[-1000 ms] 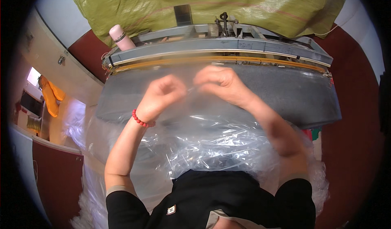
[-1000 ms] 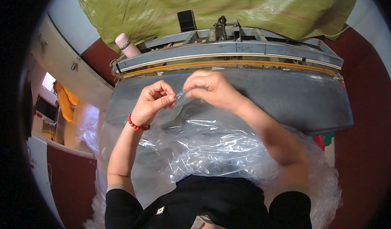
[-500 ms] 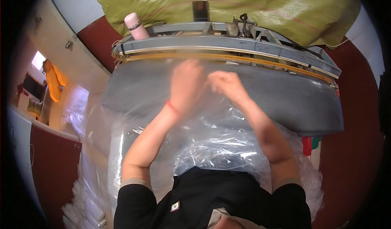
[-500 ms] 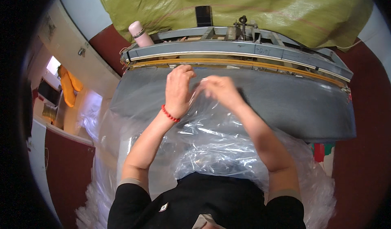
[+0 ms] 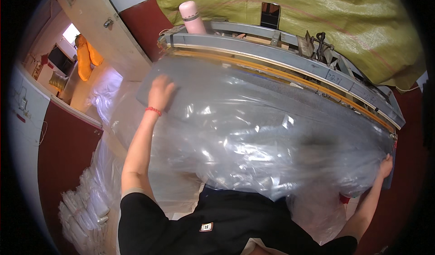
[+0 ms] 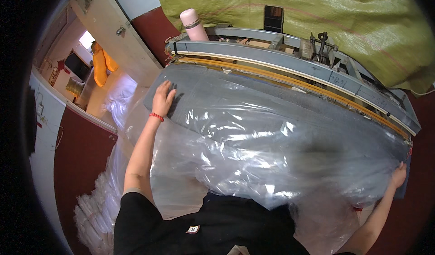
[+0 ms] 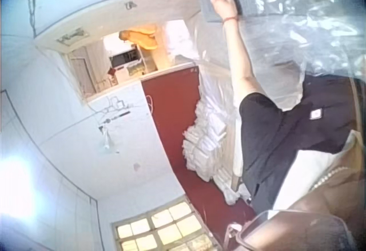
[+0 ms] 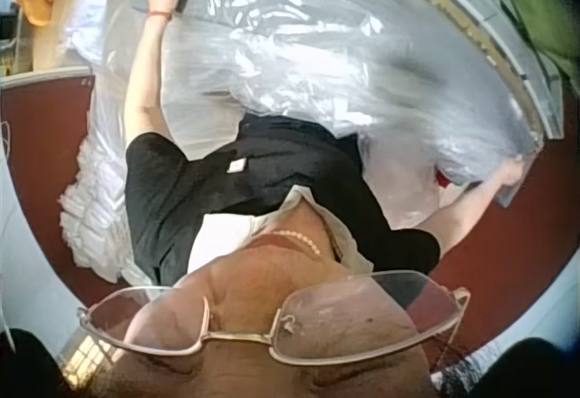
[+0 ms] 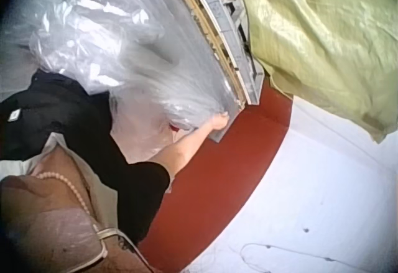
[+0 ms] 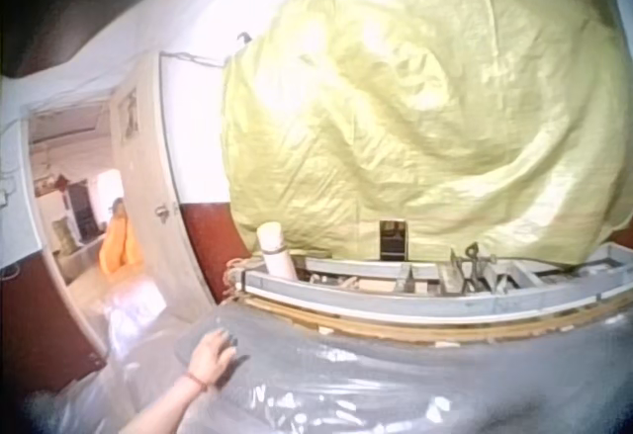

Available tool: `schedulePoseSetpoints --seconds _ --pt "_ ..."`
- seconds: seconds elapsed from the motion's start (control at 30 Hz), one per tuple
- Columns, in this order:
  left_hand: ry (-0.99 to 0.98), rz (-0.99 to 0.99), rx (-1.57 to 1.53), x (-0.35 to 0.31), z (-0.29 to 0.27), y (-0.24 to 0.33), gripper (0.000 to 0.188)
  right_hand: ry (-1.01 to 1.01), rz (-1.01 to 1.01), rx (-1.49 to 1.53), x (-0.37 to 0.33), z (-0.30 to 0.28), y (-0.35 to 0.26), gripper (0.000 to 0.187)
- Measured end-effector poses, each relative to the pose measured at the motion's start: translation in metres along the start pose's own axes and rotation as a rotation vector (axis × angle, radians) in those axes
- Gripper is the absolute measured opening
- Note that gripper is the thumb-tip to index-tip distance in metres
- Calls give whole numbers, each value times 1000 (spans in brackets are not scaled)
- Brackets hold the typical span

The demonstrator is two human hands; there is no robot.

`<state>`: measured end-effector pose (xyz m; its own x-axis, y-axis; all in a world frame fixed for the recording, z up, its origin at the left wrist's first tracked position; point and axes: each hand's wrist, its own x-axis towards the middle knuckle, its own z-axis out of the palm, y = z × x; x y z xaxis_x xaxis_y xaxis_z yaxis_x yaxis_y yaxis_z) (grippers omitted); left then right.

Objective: Manually pulling and stretching a large plastic film over a metal frame structure.

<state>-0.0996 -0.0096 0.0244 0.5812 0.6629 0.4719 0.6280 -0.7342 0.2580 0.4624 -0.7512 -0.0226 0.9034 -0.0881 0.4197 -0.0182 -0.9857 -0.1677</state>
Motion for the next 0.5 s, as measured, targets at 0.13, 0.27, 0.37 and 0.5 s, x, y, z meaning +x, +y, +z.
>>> schedulePoseSetpoints --seconds 0.13,0.27,0.37,0.5 --pt "-80 -7 -19 28 26 -26 51 -17 158 -86 -2 -18 24 36" --pt "-320 -303 172 48 48 -36 60 -52 219 -103 1 -20 48 36" --pt "-425 -53 70 76 46 -37 70 -34 143 -32 10 -5 63 31" --pt "-399 -84 -144 102 59 48 44 68 83 -84 -7 -33 -8 27"
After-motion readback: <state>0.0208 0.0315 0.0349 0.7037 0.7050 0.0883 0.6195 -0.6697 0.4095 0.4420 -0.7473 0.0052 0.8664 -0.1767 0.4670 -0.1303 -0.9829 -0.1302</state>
